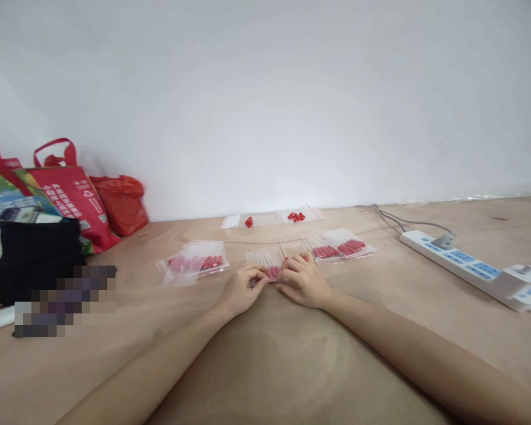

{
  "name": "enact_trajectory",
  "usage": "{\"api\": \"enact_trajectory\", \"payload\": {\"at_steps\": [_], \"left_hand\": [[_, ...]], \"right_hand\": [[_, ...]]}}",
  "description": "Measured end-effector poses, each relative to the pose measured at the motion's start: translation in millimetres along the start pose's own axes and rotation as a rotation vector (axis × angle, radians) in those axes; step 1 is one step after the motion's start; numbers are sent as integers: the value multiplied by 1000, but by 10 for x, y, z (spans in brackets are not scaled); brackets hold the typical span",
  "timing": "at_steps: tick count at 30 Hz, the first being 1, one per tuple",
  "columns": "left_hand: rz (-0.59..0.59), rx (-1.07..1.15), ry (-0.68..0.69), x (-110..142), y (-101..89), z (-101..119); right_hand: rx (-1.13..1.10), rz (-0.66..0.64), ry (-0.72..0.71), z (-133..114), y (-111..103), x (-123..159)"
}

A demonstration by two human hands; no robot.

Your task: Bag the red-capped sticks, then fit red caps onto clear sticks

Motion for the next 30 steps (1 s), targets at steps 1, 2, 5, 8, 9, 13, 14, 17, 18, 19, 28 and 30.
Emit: {"api": "enact_trajectory", "payload": {"at_steps": [1, 2, 5, 8, 9, 13, 14, 17, 18, 19, 28, 30], "left_hand": [[1, 31, -38, -1, 3, -13], [3, 62, -70, -1, 6, -26], [0, 148, -145, -2, 9, -54], [1, 207, -191, -6, 11, -58], [6, 219, -200, -8, 12, -56], [14, 247, -217, -18, 16, -48], [13, 248, -218, -21, 15, -47], [12, 246, -218, -31, 6, -36], [13, 247, -218, -35, 3, -30], [15, 245, -217, -37, -1, -24], [-55, 202, -118, -22, 20, -13], [-46, 188, -70, -19, 32, 13]], "right_hand": [[11, 13, -20, 1, 10, 1], [17, 24, -28, 5, 20, 0], [13, 30, -10, 22, 38, -2], [9, 23, 11, 27, 42, -8], [8, 26, 12, 24, 43, -12], [8, 54, -3, 8, 75, -38], [9, 57, -10, 5, 89, -44], [14, 60, -41, 0, 125, -52], [16, 64, -48, 1, 132, -51], [16, 70, -54, 2, 136, -49], [-24, 52, -122, 11, 125, -40], [-36, 29, -147, 4, 126, -46]]}}
Point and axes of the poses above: each hand's wrist, its own x-axis away from the middle knuckle, its own y-axis out of the palm, z = x × y, the point moved 1 cm from there along -x, towards the middle knuckle, and after that the axes turned 14 degrees about y, right-handed, at the moved point
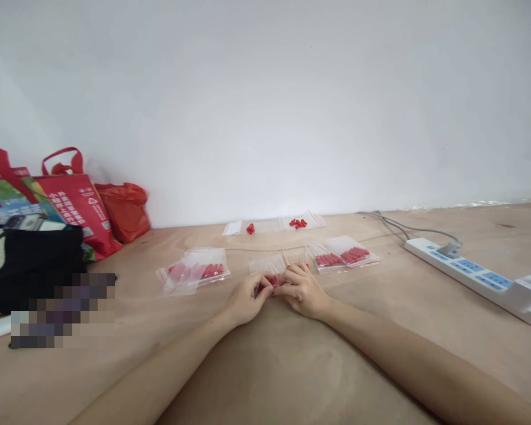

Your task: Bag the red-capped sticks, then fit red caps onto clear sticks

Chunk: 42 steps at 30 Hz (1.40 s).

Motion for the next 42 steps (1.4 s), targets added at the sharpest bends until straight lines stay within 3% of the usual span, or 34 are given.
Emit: {"api": "enact_trajectory", "payload": {"at_steps": [4, 8, 13, 19, 25, 29, 32, 38, 42], "left_hand": [[-31, -64, 61, 20, 52, 56], [-13, -152, 31, 46, 81, 19], [110, -169, -122, 48, 43, -115], [208, -157, -45, 60, -31, -45], [-94, -161, 78, 117, -165, -36], [-306, -185, 87, 116, -307, -97], [-428, -220, 101, 100, -342, -65], [-343, -260, 94, 130, -293, 37], [-274, -269, 66, 175, -272, 37]], "right_hand": [[-37, 6, 20, -19, 4, -18], [-71, 26, 24, -63, 9, -41], [-72, -32, -19, -111, 20, -44], [-290, -74, 150, -38, 15, 26], [-402, -143, 206, -53, -70, 53], [-510, -180, 213, -1, -134, 49], [-543, -142, 275, 69, -129, 55], [-423, 45, 421, 97, -87, 65], [-303, -18, 389, 79, -108, 72]]}}
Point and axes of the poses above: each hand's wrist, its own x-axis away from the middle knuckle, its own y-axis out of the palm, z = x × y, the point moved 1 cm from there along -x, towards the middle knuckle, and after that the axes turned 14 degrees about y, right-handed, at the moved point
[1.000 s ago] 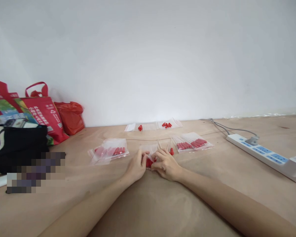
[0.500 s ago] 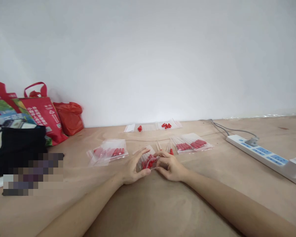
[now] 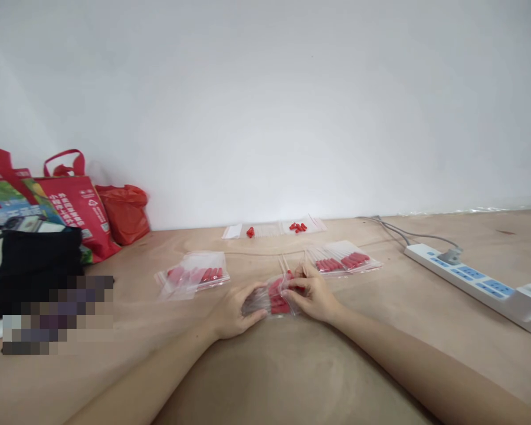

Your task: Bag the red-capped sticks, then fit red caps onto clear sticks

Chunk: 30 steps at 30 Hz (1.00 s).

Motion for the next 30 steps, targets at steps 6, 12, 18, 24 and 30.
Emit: {"api": "enact_trajectory", "payload": {"at_steps": [6, 12, 18, 24, 30], "left_hand": [[35, 15, 9, 29, 15, -3], [52, -7, 37, 36, 20, -30], [24, -42, 119, 17, 3, -2], [-77, 61, 73, 29, 47, -70], [-47, 120, 64, 8, 21, -62]], "right_hand": [[148, -181, 46, -57, -35, 3], [138, -266, 178, -165, -49, -22], [139, -335, 167, -223, -43, -23], [305, -306, 95, -291, -45, -13], [-26, -404, 186, -266, -52, -25]]}}
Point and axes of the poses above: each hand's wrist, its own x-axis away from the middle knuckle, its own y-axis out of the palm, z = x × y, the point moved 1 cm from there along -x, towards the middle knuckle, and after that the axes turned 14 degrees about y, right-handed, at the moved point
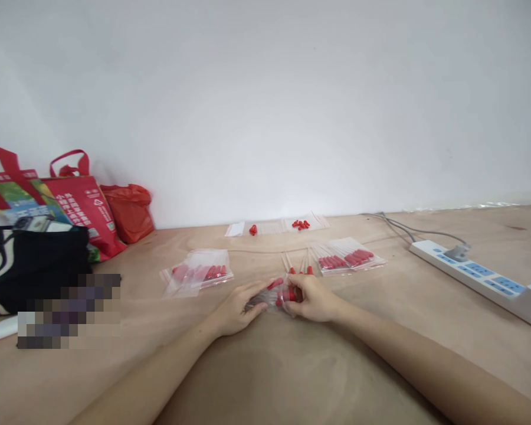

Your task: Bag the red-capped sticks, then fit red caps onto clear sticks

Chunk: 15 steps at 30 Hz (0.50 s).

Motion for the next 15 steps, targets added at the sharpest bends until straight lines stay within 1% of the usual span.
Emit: {"api": "enact_trajectory", "payload": {"at_steps": [4, 9, 12, 15], "left_hand": [[25, 4, -22, 2, 0, -6], [24, -18, -52, 23, 1, -34], [25, -49, -91, 60, -43, -44], [30, -85, -114, 121, -107, -65]], "right_hand": [[-211, -89, 54, 69, 12, -38], [-435, -114, 94, 166, 8, -117], [-571, -129, 149, 224, -97, -169], [-714, -170, 274, 317, -296, -200]]}}
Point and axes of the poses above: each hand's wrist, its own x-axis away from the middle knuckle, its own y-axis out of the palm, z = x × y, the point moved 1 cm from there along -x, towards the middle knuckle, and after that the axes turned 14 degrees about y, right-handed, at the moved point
